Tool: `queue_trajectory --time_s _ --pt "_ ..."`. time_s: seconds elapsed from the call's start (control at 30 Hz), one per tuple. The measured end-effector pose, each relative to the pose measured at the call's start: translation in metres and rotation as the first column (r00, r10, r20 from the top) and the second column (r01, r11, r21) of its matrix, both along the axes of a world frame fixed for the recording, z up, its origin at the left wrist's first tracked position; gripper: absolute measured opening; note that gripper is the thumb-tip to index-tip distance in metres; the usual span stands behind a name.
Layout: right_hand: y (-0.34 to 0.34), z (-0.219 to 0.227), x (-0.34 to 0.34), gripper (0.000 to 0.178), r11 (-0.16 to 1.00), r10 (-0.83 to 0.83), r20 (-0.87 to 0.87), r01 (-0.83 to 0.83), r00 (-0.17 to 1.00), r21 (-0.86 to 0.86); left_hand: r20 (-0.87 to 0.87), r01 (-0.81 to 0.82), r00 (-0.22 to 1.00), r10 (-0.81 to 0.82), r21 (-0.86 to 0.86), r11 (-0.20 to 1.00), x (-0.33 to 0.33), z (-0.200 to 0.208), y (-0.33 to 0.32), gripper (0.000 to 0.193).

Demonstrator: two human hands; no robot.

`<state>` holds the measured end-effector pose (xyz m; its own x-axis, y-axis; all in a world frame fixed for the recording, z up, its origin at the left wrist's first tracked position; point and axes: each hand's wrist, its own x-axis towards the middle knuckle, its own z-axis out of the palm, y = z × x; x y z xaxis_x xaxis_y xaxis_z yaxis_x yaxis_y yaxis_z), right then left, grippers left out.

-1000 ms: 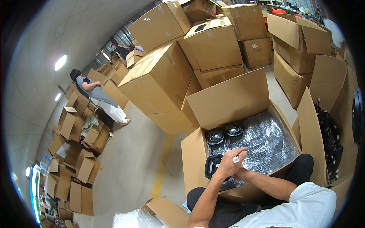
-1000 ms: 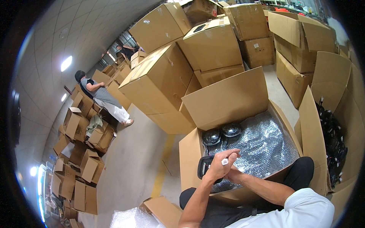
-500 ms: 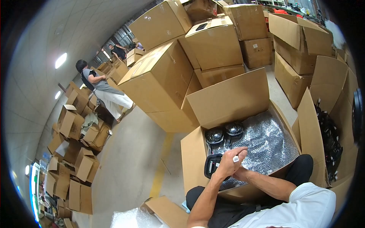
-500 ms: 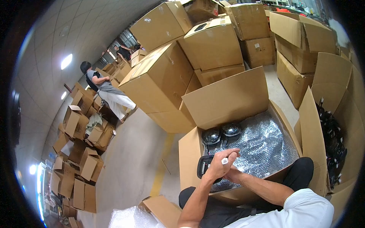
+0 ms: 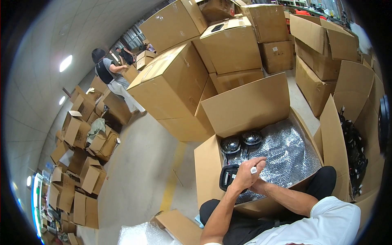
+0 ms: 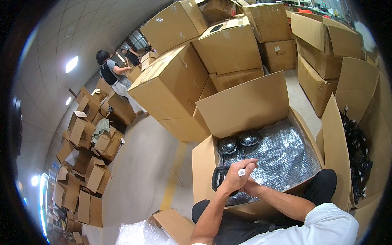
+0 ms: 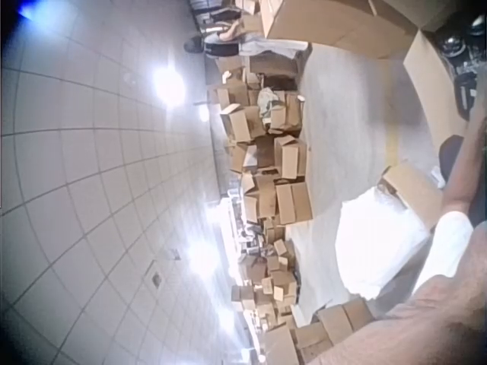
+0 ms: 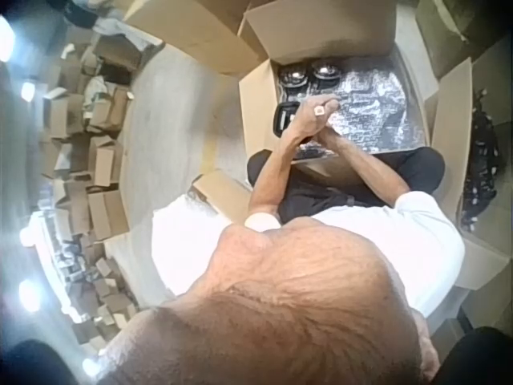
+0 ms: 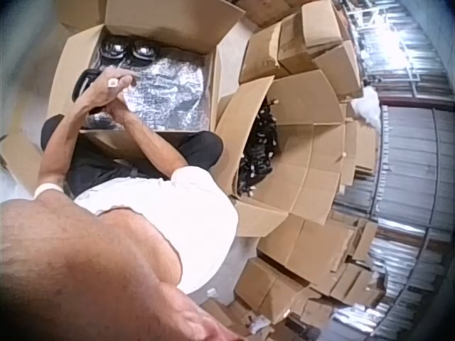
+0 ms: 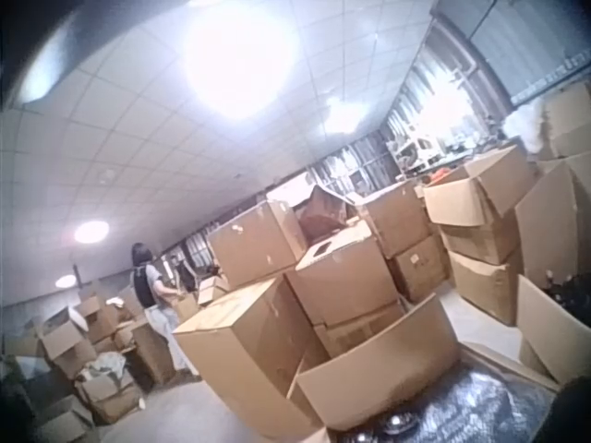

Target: The person packs vehicle lights into a cardboard box by hand, arranging the units in layers separated by bubble wrap sheets and covering them with bubble wrap.

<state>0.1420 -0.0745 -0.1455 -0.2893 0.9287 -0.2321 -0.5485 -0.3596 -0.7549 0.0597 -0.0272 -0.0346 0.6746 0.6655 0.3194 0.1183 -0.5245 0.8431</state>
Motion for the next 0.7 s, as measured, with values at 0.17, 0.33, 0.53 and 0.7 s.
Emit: queue_trajectory --time_s 0.17,0.33,0.53,0.7 --pt "0.001 -0.010 0.005 0.022 0.998 0.059 0.023 -0.060 0.998 0.034 0.019 0.007 1.000 -0.008 0.016 1.000 0.001 -0.001 0.001 0.040" --pt "0.002 -0.005 0.006 0.042 0.963 0.263 -0.119 -0.268 0.957 -0.023 0.119 -0.074 0.989 0.082 -0.068 0.995 -0.001 0.006 -0.001 0.046" --pt "0.001 -0.004 0.010 0.054 0.918 0.395 -0.271 -0.389 0.878 0.079 0.220 -0.085 0.972 0.080 0.016 0.996 -0.002 0.006 0.000 0.047" --pt "0.005 -0.006 0.009 0.051 0.918 0.390 -0.339 -0.388 0.856 0.078 0.237 -0.109 0.966 0.105 0.006 0.994 -0.002 0.009 0.001 0.047"
